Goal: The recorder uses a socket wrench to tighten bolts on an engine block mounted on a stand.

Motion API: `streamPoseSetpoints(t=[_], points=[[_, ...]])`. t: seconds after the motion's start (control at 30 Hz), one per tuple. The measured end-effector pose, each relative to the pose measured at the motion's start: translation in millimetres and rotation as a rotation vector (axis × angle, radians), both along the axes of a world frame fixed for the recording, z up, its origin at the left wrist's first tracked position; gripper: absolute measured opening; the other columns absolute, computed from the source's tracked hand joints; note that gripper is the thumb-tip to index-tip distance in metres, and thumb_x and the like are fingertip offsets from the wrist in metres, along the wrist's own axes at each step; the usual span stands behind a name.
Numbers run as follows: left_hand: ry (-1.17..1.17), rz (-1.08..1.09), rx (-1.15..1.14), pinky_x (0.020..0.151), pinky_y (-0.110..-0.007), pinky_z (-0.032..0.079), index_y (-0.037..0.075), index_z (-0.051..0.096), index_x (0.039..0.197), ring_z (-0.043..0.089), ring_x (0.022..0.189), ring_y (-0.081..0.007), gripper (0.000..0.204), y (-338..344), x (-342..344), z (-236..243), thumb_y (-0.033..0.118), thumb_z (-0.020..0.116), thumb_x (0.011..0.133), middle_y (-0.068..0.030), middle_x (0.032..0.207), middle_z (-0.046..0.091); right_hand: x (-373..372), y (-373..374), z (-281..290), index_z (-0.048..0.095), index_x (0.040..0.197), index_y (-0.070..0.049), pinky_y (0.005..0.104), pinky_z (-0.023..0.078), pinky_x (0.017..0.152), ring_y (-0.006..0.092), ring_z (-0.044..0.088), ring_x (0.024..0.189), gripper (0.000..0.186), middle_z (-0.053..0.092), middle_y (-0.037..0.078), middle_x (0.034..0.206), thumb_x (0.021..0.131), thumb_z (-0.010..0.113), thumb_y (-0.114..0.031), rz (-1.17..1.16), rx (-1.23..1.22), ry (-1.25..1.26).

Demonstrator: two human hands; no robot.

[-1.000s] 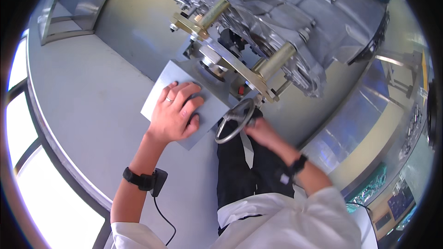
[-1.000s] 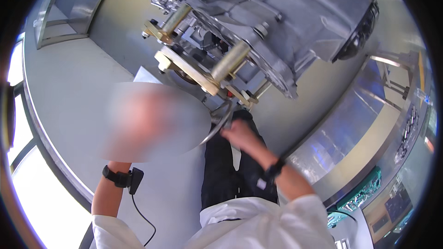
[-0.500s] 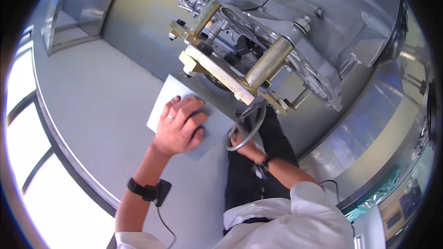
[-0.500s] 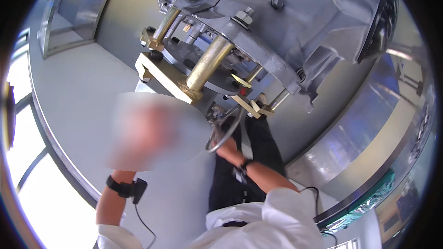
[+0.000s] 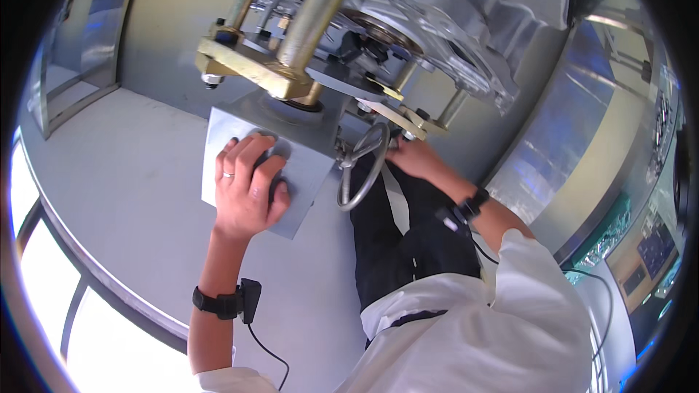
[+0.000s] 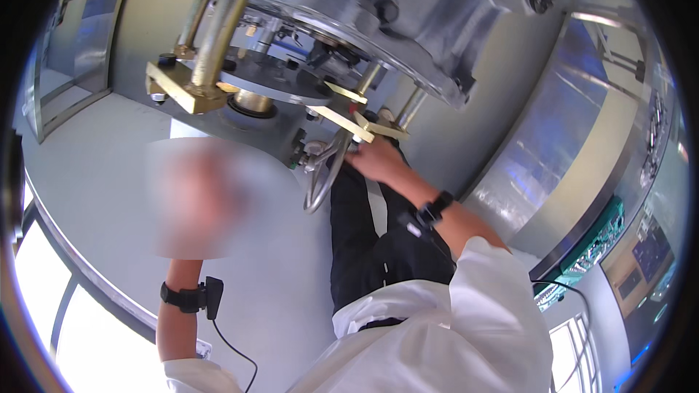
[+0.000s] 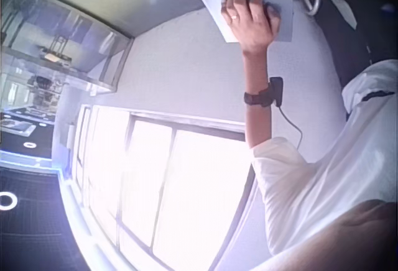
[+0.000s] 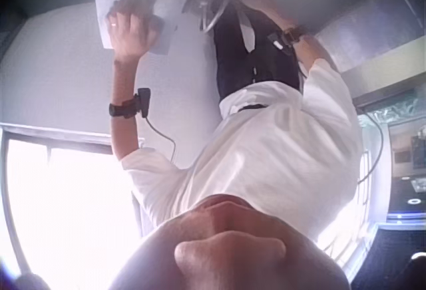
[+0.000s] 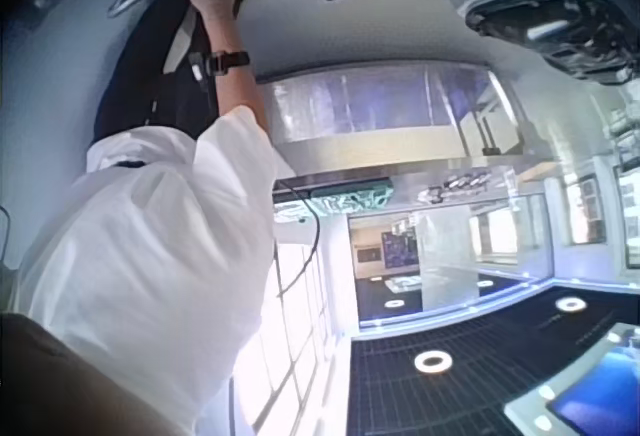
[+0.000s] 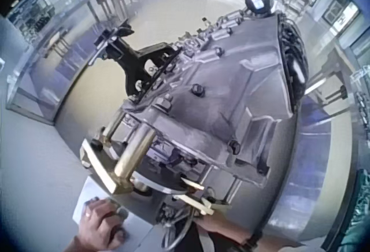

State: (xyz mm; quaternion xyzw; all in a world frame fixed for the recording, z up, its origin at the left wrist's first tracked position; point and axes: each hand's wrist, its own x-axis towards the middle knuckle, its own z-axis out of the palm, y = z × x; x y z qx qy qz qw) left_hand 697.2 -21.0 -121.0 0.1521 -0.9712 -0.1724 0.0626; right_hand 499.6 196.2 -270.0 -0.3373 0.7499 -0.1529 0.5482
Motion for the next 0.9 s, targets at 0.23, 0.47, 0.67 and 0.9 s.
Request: streamPoseSetpoints(t=[0.23,0.47,0.67,0.9], points=[[-0.033,0.057,0.069,0.096,-0.043,0.038,0.014,0.056,0.098,0.052,0.108,-0.0215,0.032,0,13,9,0.018,0.061,0.066,-0.0040,0.115,0.053,122,42,20,0.064,0.088,-0.002,0.0496,0.048,0.068,0.0397,0.063,0.080,0.027,0.063,0.023,0.076,0.082,0.059,-0.028,-0.037,-0.239,-0.292],[0.141,0.009,0.145,0.098,-0.038,0.038,0.013,0.056,0.099,0.051,0.109,-0.0184,0.035,-5,-5,-6,0.022,0.063,0.065,-0.0027,0.119,0.053,64,-1,-33,0.055,0.116,0.005,0.0373,0.052,0.072,0.0272,0.066,0.086,0.039,0.067,0.016,0.093,0.086,0.062,-0.020,-0.225,-0.351,-0.506],[0.365,0.111,0.205,0.095,-0.032,0.036,0.013,0.064,0.090,0.049,0.110,-0.0191,0.023,6,16,-20,0.026,0.062,0.071,-0.0028,0.110,0.056,37,-20,67,0.046,0.128,0.002,0.0419,0.035,0.102,0.0286,0.039,0.129,0.044,0.042,0.022,0.137,0.090,0.056,-0.018,-0.077,0.333,-0.326],[0.295,0.112,0.010,0.090,-0.036,0.034,0.015,0.070,0.091,0.050,0.104,-0.0188,0.020,14,14,-32,0.026,0.063,0.076,0.0004,0.101,0.058,109,52,-24,0.047,0.126,0.003,0.0415,0.036,0.101,0.0292,0.040,0.127,0.044,0.044,0.022,0.135,0.089,0.056,-0.018,0.202,0.175,-0.056]])
